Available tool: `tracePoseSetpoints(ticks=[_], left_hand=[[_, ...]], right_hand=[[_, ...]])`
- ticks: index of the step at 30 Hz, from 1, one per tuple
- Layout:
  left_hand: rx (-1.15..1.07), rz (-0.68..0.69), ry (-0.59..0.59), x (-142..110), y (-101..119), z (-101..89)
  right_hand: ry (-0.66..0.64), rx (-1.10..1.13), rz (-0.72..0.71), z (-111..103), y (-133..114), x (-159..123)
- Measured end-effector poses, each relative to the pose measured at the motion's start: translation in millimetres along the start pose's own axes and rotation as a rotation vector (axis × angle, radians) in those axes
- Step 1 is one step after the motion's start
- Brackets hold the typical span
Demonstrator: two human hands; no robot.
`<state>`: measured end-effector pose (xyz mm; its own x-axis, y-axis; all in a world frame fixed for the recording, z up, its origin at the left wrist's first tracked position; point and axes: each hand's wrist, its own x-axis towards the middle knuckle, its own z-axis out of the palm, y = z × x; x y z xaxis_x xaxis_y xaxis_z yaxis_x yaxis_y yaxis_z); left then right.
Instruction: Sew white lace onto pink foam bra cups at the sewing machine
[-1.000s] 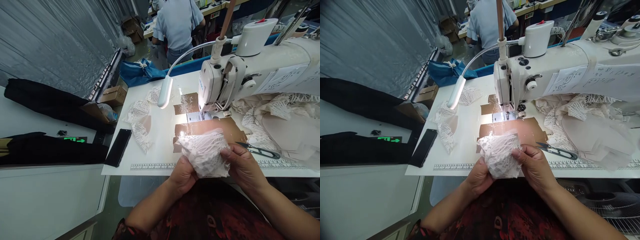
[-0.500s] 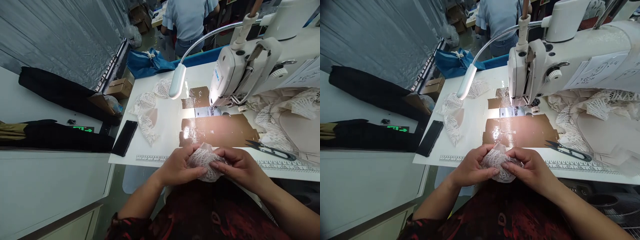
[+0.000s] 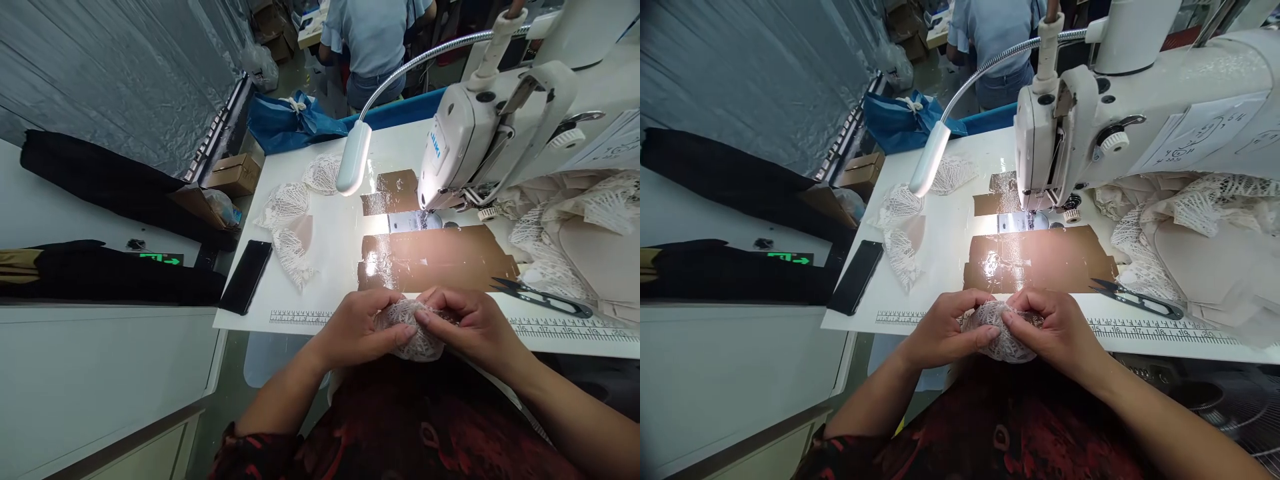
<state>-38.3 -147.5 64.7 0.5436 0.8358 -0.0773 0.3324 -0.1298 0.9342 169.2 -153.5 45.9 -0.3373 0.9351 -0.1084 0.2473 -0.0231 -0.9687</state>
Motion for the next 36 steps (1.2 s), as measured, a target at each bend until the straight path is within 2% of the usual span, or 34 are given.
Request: tracePoseSetpoints(ticks=[5,10,16,24,27,32,34,36], left_hand=[[0.013,0.015,-0.010,7.5,-2.7,2.8],[-0.063,0.007,0.035,12.0,-7.4,6.7],[-0.104,-0.027,0.004,20.4,-12.6,12.7],[-0.309,-0.004,-0.071,31.6,-9.6,1.0],[-0.396,-0.045,-0.029,37.1,-8.8,3.8],[-0.670,-0.198,0.069,48.3,-13.3,18.3],[-0.772,-0.294,0.121,50.7,-14.9,16.2],[-0.794,-0.349,0.219,50.6,-15.1,3.3]], right_hand=[[-0.018,-0.058,0.012,-3.4,3.3,1.0],[-0.047,-0.038,0.026,-17.0,9.5,6.2],[-0.149,-0.047,0.042,-22.1,3.7,14.5],[-0.099,-0.038,0.074,-28.3,-0.1,12.6],[-0.080,-0.025,0.073,-30.5,-0.4,15.5],[-0.075,0.056,0.127,-31.5,3.3,30.1],[-0.095,0.081,0.133,-36.2,6.2,37.0],[-0.090,0.074,0.115,-45.9,8.3,41.8]])
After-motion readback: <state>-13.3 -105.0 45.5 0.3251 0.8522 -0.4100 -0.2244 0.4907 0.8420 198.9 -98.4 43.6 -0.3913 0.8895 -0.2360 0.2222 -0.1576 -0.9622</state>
